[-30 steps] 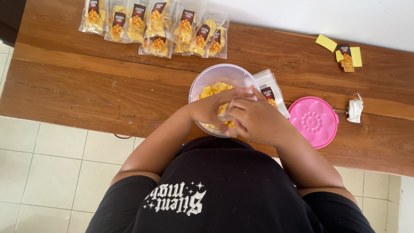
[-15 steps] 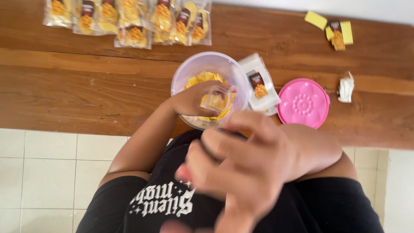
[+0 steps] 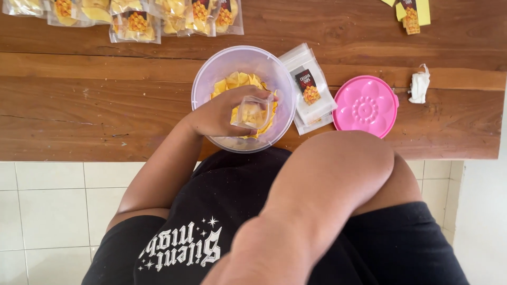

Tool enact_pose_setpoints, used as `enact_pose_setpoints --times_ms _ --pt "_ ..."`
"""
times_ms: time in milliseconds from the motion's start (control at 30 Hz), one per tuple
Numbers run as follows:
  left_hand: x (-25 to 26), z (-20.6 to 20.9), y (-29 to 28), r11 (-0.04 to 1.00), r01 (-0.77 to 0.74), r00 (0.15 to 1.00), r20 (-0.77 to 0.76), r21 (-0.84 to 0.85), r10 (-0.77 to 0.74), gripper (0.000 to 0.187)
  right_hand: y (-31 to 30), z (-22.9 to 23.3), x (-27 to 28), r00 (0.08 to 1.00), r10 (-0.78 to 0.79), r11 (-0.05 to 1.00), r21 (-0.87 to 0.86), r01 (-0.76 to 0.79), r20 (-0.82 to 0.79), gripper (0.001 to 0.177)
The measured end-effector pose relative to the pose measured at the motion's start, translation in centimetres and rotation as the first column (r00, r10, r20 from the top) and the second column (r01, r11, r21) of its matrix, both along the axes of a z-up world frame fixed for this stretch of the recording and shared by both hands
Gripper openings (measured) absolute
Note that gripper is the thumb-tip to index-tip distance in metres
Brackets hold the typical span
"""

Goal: Manually filling small plastic bags with cassava chips from a large bowl and arranging the finished packages on a table.

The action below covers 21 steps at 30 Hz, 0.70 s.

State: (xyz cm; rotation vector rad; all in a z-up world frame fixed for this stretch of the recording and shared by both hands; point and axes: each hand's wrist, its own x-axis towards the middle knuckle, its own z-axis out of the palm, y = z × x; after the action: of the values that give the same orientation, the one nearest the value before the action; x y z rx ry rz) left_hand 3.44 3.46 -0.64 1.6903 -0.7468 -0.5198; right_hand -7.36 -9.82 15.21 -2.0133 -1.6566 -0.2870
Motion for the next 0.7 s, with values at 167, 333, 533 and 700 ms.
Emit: enact_pose_setpoints --times_ms 167,333,533,700 --pt "0.1 -1.8 0.5 0.988 -0.036 0.998 0.047 -0.150 0.043 0.090 1.4 -0.9 2.8 0.997 0.048 0.995 -0.085 -0.053 -0.062 0.030" --pt "-0.7 -2.1 1.1 0.977 -0.101 0.954 0.261 -0.188 0.149 0.066 -2.1 -3.1 7.7 0.978 0.148 0.975 -0.144 -0.168 -0.144 0.032" --pt "-1.1 -2.3 0.7 0.786 -0.617 0.736 0.382 0.040 0.559 0.070 -7.2 -11.4 12.7 0.807 -0.437 0.805 -0.572 0.154 -0.397 0.017" --pt "-1.3 -3.4 0.5 0.755 -0.635 0.740 0.408 0.161 0.535 0.079 -6.8 -24.1 14.7 0.843 -0.520 0.473 -0.868 0.149 -0.139 0.072"
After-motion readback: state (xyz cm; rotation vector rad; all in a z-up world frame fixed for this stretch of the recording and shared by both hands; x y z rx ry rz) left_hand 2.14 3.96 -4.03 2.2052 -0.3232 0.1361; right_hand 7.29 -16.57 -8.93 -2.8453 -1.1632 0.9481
